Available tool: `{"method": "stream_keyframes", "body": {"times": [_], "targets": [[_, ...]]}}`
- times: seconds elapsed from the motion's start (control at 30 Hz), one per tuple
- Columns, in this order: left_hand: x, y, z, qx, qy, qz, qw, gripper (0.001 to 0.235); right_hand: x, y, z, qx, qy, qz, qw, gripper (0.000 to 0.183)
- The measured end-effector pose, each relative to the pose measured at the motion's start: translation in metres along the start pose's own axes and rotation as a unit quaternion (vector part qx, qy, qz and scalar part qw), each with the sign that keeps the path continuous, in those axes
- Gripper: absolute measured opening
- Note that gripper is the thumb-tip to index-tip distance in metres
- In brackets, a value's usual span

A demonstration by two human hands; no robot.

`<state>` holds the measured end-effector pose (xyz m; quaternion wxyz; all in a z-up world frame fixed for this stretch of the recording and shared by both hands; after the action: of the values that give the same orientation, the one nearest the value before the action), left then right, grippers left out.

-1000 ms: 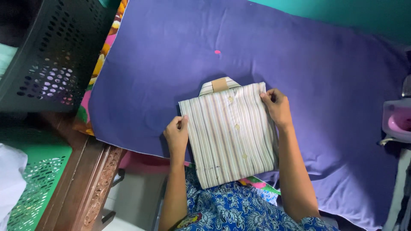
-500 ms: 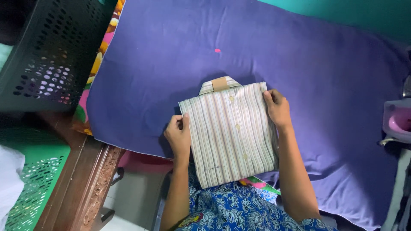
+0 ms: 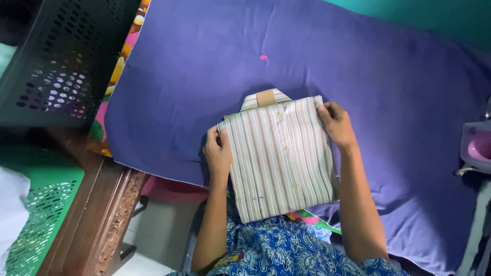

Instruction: Ironing a striped shirt and then folding it using a cardboard guide.

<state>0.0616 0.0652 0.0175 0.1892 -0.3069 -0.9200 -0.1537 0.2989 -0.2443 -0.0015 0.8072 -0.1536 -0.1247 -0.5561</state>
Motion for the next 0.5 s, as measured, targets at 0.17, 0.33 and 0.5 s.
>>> {"method": "stream_keyframes", "body": {"times": [0.17,0.33,0.5], "targets": [[-0.008,0.01,0.006,0.062,-0.004,-0.008,0.998,0.024,-0.002,0.016,0.019,-0.02,-0.119,-0.034,0.992,0.032],[-0.011,0.01,0.011,0.005,0.009,-0.055,0.998,0.021,-0.003,0.018,0.011,0.005,-0.129,-0.063,0.99,0.031],[-0.002,0.013,-0.006,-0.017,0.033,-0.058,0.998,0.019,-0.003,0.017,0.006,0.007,-0.137,-0.085,0.987,0.03]]}}
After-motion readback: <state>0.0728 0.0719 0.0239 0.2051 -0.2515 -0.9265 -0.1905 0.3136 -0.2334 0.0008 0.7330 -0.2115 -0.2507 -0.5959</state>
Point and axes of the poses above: each hand's wrist, its own y-axis towards the middle knuckle, its own x-axis out of the back of the hand, z = x × y, the point moved 8 cm from there along y, towards the middle knuckle, and after that the axes turned 2 degrees about -y, right-handed, at the moved point
